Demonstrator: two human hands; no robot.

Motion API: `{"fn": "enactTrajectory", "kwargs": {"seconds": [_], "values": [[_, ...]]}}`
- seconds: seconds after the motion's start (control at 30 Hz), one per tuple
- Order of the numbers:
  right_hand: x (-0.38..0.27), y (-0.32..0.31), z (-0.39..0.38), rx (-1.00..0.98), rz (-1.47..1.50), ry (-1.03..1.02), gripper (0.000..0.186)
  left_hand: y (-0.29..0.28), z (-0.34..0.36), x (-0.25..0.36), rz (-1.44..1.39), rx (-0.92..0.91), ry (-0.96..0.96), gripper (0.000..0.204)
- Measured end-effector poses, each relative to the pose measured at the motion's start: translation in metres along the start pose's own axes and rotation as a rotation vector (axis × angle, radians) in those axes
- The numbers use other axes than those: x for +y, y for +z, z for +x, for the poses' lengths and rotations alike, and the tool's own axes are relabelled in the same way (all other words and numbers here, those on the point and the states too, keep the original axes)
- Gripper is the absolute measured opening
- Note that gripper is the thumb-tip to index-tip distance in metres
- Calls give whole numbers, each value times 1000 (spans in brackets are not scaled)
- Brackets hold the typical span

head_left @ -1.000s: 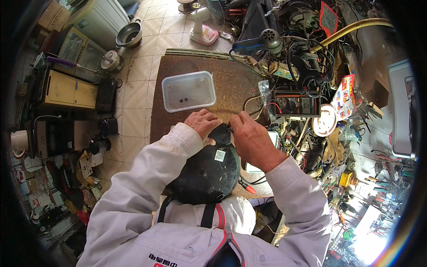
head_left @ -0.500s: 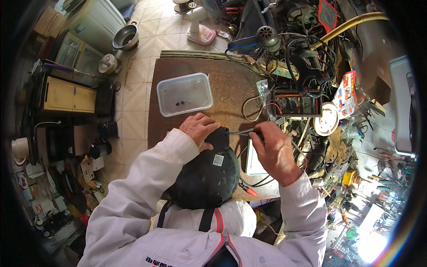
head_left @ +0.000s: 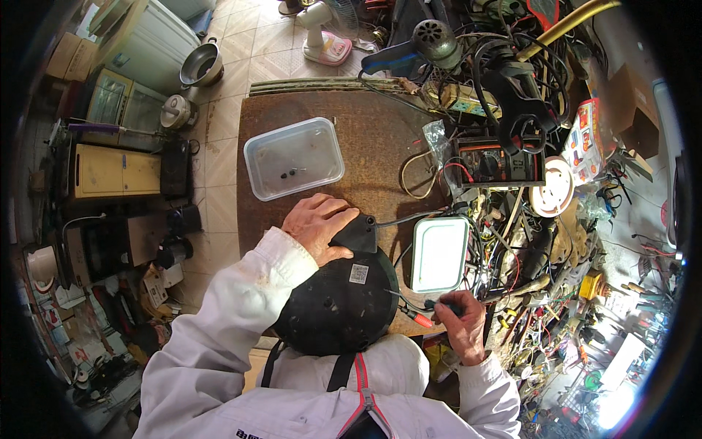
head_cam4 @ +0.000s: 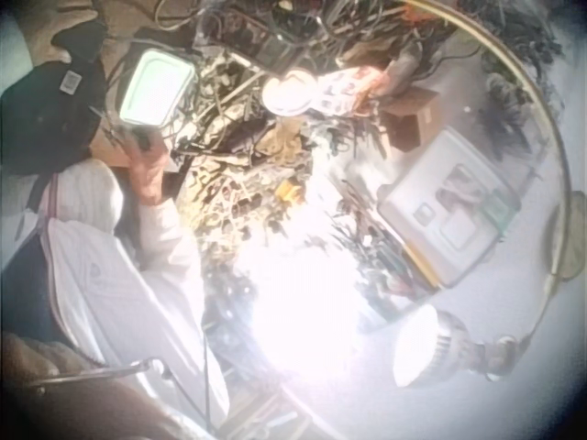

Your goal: The person uses a screwdriver to remove screws from the bottom of a black electric pan, places them in a plastic container, and then opens the pan to reveal the interior cooking surface. The person closes the pan and sets it on the table.

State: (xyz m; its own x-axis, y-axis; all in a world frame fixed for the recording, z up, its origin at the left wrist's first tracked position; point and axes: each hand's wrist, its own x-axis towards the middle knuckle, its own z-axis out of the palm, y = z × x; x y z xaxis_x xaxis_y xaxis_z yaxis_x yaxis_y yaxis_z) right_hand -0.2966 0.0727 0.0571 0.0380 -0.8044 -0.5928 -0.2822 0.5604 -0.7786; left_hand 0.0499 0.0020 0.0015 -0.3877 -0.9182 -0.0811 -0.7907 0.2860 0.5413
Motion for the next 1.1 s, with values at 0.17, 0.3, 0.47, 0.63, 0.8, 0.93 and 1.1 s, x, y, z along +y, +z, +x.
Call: {"fn": "enactTrajectory", "kwargs": {"seconds": [0.17, 0.3, 0.47, 0.63, 0.8, 0.93, 1.1], "values": [[62, -10, -23, 32, 222, 185, 23, 1, 1, 1, 43, 48, 45, 78], [95, -3, -34, 90, 473, 262, 18, -1, 6, 1, 84, 30, 113, 79], [130, 3, -42, 186, 697, 150, 15, -3, 4, -1, 137, -27, 88, 81], [131, 17, -23, 244, 408, -26, 21, -11, 8, 4, 153, -157, 5, 79], [119, 37, 5, 225, -35, -361, 34, -23, 10, 13, 159, -237, -49, 80], [117, 31, 3, 310, -685, -659, 49, -23, 5, 14, 140, -228, -76, 82], [149, 15, -17, 187, -895, -550, 35, -22, 7, 16, 100, -253, -101, 78]]}}
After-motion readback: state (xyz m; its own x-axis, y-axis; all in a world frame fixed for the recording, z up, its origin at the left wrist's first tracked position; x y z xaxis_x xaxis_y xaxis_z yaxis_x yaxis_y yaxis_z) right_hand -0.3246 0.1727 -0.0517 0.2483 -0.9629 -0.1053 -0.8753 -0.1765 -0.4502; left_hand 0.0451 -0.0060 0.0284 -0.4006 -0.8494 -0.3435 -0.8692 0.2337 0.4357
